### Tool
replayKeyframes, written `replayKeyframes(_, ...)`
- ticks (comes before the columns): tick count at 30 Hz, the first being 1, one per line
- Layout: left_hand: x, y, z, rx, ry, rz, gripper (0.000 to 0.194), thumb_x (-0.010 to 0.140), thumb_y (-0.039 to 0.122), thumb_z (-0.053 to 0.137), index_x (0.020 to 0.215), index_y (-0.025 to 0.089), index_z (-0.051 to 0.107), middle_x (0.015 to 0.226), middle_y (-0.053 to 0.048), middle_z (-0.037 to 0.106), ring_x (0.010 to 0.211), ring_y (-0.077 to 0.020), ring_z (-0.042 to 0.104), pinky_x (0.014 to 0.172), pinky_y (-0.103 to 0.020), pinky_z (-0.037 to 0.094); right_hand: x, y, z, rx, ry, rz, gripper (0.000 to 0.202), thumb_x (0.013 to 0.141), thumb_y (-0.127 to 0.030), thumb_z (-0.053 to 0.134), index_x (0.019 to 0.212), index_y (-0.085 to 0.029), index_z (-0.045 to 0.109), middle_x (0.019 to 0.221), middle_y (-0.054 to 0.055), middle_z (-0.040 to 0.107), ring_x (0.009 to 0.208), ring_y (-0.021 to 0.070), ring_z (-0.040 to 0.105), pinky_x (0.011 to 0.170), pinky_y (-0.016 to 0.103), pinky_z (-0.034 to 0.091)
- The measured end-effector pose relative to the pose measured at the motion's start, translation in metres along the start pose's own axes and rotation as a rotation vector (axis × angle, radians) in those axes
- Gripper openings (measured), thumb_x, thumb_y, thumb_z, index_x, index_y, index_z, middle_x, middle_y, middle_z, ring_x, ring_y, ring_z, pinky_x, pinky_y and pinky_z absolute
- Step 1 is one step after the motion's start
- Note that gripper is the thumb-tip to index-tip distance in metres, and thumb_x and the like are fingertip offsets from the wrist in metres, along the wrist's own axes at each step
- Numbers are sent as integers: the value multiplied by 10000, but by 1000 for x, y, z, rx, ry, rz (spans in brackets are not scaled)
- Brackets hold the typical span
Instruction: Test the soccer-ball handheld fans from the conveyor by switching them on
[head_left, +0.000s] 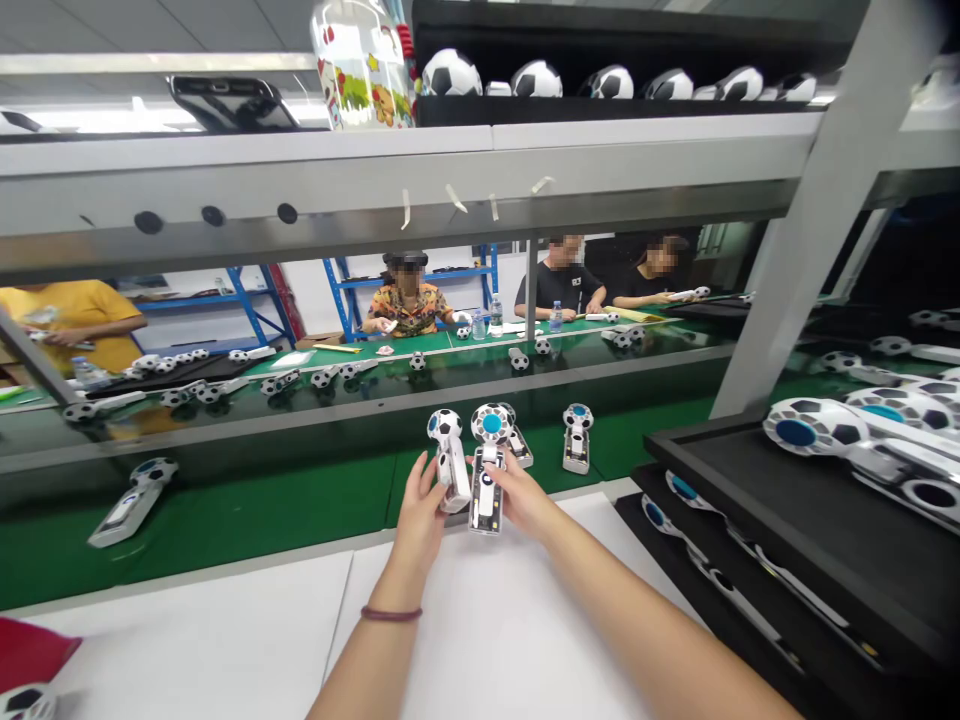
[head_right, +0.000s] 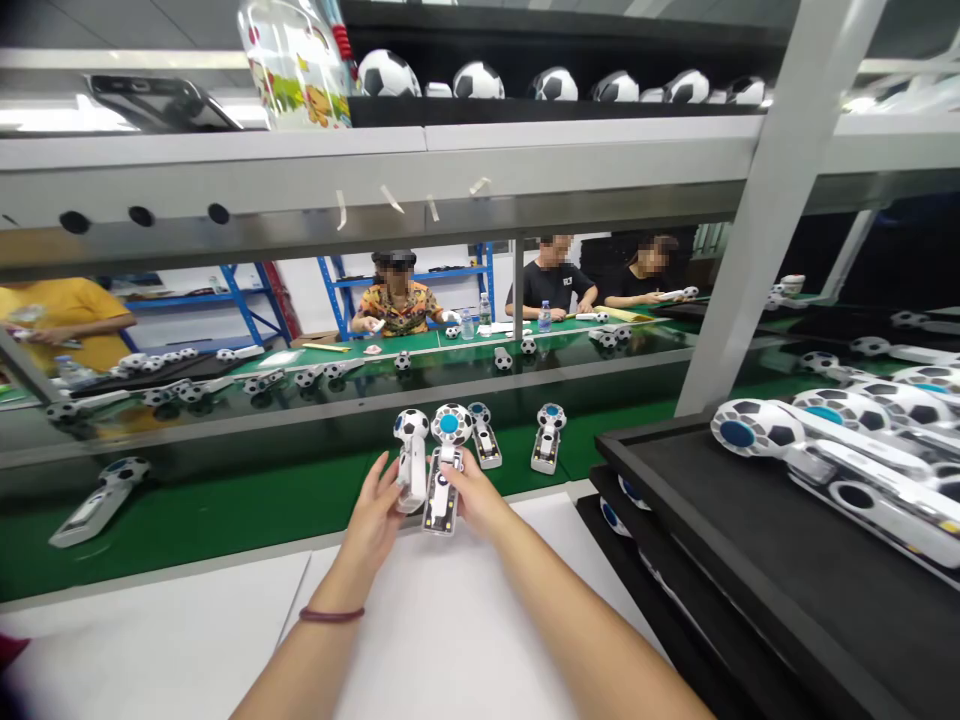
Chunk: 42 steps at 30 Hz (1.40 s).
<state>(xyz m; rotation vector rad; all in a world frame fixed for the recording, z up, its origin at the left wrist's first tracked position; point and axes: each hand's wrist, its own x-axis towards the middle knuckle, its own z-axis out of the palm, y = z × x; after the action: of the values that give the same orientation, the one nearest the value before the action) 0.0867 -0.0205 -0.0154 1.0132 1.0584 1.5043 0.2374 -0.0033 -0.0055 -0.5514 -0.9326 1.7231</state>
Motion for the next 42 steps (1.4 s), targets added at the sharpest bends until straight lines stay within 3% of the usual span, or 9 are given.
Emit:
replayKeyframes(4,20,-12,-17,204,122,40,544,785,186,518,1306,223,366,1413,-117,357,1146,-262,504,869,-376,478,4,7,-9,30,32,33,412,695,-361,701,1014,-264,460,959,5,654,858,209,661,740,366,517)
replayKeyframes(9,37,-15,-37,457,191,123,281,679,30,531,909,162,628,1278,-106,495,1280,-277,324,1091,-409,190,-2,-2,-14,59,-45,54,391,649,-198,672,996,-239,496,1003,27,640,922,232,637,811,422,498)
replayKeyframes(12,35,-11,-37,484,168,176,207,682,38,531,806,157,646,1191,-122,548,1287,-275,298,1103,-388,142,-6,-6,-12,62,-110,63,442,627,-141,643,1033,-237,499,1048,32,627,967,238,618,834,417,483)
replayKeyframes(15,27,-8,-28,436,166,230,190,716,108,548,862,178,648,1268,-94,489,1335,-251,180,1113,-364,73,-6,-4,-9,47,-157,85,500,605,-116,653,1057,-248,485,1063,21,616,967,214,610,812,372,480)
replayKeyframes(19,12,-16,-5,252,75,179,245,744,297,581,960,195,633,1151,-86,569,1140,-262,470,1002,-382,329,-8,6,-4,1,-209,129,577,568,-116,686,1079,-266,463,1019,4,610,913,190,604,742,316,474)
replayKeyframes(22,-2,-32,14,63,26,70,392,741,477,558,980,171,616,1019,-92,633,969,-254,575,848,-365,446,-12,14,-2,-17,-209,145,664,537,-124,706,1126,-271,436,940,-9,616,851,175,598,734,297,458)
replayKeyframes(29,-16,-43,29,-255,34,-185,379,602,499,677,712,146,592,605,-6,592,593,-172,574,563,-270,457,-20,26,-2,-33,-170,154,755,492,-137,740,1154,-269,401,976,7,606,880,195,583,793,343,441)
replayKeyframes(36,-17,-36,33,-363,21,-280,357,540,444,722,670,149,567,538,18,550,500,-139,525,457,-236,400,-22,24,0,-41,-170,152,775,499,-174,762,1170,-248,381,1038,40,577,943,214,565,825,363,431)
replayKeyframes(42,-20,-34,32,-360,-15,-269,345,557,436,735,669,152,575,556,20,552,513,-133,518,499,-243,416,-24,27,-1,-21,-156,153,752,501,-167,754,1154,-250,389,954,17,584,879,201,573,772,340,443)
